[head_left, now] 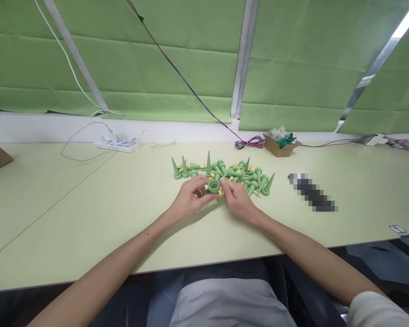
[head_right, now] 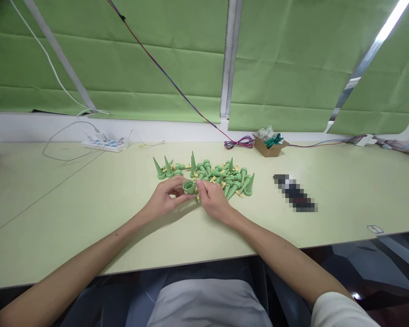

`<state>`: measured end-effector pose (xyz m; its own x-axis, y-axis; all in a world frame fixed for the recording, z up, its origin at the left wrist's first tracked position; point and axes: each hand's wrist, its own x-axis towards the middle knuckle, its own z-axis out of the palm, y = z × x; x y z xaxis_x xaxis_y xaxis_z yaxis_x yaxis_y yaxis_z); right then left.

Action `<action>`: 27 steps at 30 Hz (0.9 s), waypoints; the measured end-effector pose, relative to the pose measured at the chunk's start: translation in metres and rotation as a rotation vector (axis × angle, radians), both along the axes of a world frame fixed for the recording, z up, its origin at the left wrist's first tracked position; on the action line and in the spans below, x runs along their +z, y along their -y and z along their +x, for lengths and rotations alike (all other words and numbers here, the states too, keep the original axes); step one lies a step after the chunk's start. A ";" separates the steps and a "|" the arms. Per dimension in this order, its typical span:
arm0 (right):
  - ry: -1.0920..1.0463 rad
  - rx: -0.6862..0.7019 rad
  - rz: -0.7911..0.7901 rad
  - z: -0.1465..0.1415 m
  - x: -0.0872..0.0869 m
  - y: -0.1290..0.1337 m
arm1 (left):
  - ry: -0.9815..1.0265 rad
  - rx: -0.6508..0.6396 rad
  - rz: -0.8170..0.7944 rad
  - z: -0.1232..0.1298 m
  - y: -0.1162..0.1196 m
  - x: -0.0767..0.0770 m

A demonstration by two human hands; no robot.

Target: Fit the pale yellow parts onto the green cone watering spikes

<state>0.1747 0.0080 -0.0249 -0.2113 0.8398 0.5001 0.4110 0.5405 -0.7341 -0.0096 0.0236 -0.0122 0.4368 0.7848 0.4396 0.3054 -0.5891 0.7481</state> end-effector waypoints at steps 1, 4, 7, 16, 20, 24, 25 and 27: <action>-0.009 0.000 -0.001 0.000 0.000 0.000 | -0.006 0.008 0.011 0.000 0.000 0.000; -0.035 0.003 -0.002 -0.001 -0.001 0.000 | -0.016 0.035 0.019 0.001 0.001 -0.001; -0.044 0.005 -0.006 -0.002 0.000 0.001 | -0.030 0.080 0.044 0.002 0.000 -0.002; -0.081 0.003 0.013 -0.003 0.003 0.005 | 0.008 0.078 -0.094 0.003 0.002 0.004; -0.089 -0.006 0.028 -0.002 0.004 0.004 | 0.079 -0.069 -0.322 0.002 0.005 0.009; -0.080 -0.003 0.044 -0.001 0.004 0.003 | 0.251 -0.128 -0.461 0.002 0.000 0.009; -0.072 0.005 0.049 -0.001 0.004 0.003 | 0.286 -0.126 -0.490 0.001 -0.002 0.007; -0.049 0.027 0.063 -0.002 0.004 0.003 | 0.279 -0.133 -0.573 0.001 -0.006 0.003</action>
